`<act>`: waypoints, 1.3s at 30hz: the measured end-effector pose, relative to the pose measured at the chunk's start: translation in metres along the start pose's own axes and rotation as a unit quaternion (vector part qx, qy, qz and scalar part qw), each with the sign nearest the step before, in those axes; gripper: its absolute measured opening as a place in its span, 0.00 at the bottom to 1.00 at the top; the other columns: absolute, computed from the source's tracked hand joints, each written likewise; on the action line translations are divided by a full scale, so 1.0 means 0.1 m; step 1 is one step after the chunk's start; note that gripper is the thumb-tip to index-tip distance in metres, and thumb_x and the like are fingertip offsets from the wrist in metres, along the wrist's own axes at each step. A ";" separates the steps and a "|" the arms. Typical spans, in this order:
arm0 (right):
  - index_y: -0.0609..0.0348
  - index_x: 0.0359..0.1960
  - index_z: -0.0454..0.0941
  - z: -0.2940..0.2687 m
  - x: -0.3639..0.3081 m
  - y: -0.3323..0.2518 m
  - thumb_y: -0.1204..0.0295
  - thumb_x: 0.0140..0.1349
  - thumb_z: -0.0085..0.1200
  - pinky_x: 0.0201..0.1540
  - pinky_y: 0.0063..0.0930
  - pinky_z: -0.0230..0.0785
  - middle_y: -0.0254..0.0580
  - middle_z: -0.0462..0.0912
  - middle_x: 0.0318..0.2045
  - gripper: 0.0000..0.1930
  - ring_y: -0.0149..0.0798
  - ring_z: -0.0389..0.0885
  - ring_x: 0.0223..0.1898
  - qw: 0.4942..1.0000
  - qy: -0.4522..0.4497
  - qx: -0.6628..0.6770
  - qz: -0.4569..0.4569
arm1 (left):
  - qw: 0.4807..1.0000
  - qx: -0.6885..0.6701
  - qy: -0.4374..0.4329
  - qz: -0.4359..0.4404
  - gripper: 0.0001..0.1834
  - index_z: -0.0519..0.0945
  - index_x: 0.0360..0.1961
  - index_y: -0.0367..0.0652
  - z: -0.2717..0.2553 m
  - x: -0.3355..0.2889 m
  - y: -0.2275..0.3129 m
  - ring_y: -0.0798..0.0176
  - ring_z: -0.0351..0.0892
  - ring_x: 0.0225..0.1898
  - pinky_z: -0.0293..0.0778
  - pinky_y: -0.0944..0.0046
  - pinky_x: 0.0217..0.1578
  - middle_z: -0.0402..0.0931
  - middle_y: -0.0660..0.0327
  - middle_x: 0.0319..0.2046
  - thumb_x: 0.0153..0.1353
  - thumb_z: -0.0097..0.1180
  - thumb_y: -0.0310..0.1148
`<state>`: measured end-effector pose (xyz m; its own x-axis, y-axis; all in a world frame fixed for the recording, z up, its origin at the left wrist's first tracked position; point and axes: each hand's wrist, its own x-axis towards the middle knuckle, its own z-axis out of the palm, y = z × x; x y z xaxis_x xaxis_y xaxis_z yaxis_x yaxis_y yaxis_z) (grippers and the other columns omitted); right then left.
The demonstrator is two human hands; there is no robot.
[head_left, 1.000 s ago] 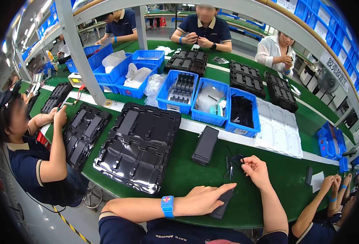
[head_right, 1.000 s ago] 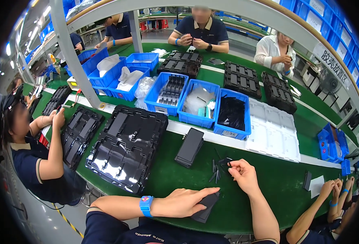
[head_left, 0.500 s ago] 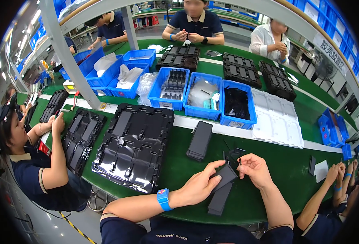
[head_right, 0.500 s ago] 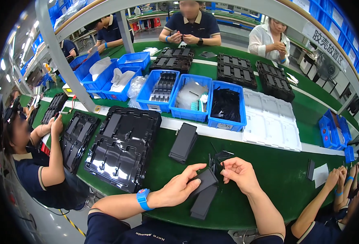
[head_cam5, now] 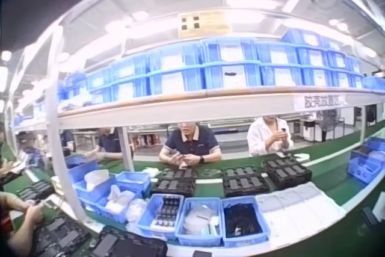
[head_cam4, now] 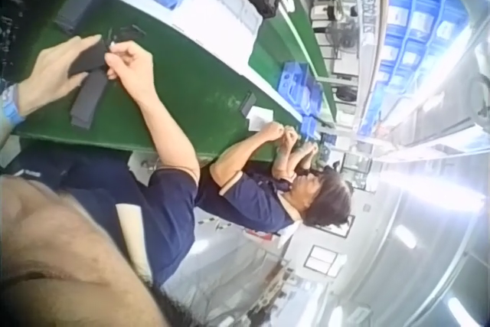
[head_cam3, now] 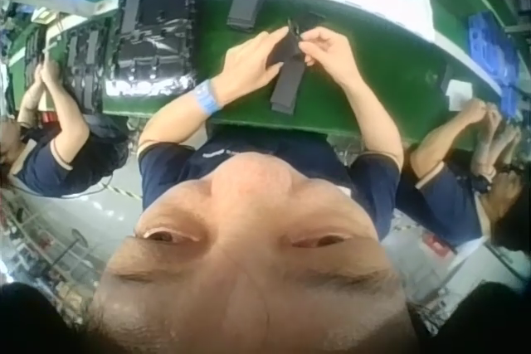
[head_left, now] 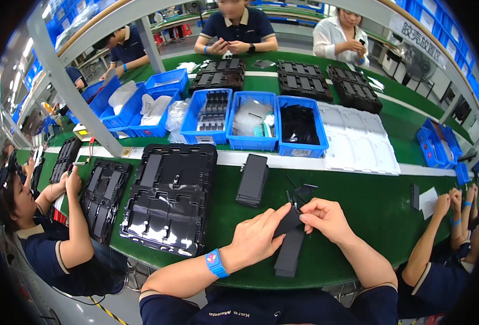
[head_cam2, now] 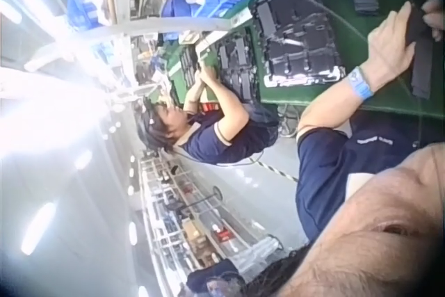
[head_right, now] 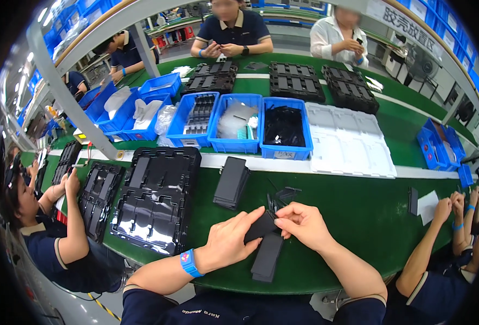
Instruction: The person assembles internal components and wires into black plastic housings by hand.
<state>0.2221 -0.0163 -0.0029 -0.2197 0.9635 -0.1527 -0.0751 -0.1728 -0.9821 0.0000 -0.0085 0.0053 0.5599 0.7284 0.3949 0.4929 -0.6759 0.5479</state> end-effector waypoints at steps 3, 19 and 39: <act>0.65 0.40 0.77 0.02 0.04 0.00 0.77 0.61 0.58 0.27 0.19 0.73 0.38 0.81 0.28 0.07 0.25 0.78 0.24 1.000 0.000 -0.017 0.005 | 1.000 -0.008 0.022 0.000 0.38 0.70 0.59 0.44 0.01 0.05 -0.04 0.54 0.80 0.33 0.77 0.60 0.31 0.75 0.57 0.33 0.41 0.68 0.28; 0.66 0.36 0.79 0.10 0.04 -0.09 0.79 0.60 0.59 0.26 0.19 0.75 0.37 0.80 0.26 0.04 0.26 0.79 0.24 1.000 0.015 -0.005 0.020 | 1.000 -0.013 0.004 -0.016 0.38 0.71 0.58 0.44 0.07 0.04 -0.03 0.53 0.80 0.31 0.77 0.61 0.32 0.76 0.56 0.32 0.41 0.68 0.22; 0.60 0.46 0.79 -0.51 0.39 0.09 0.71 0.60 0.57 0.45 0.28 0.69 0.38 0.77 0.46 0.13 0.37 0.76 0.45 0.838 0.174 -0.467 -0.224 | 0.996 -0.017 0.089 0.027 0.38 0.70 0.60 0.39 -0.16 0.10 0.01 0.53 0.76 0.32 0.75 0.61 0.33 0.72 0.53 0.35 0.42 0.66 0.20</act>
<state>0.2625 0.0297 -0.0235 -0.0635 0.9184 0.3906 0.7549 0.3002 -0.5831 -0.0044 -0.0004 0.0219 0.4562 0.7017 0.5472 0.4416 -0.7124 0.5454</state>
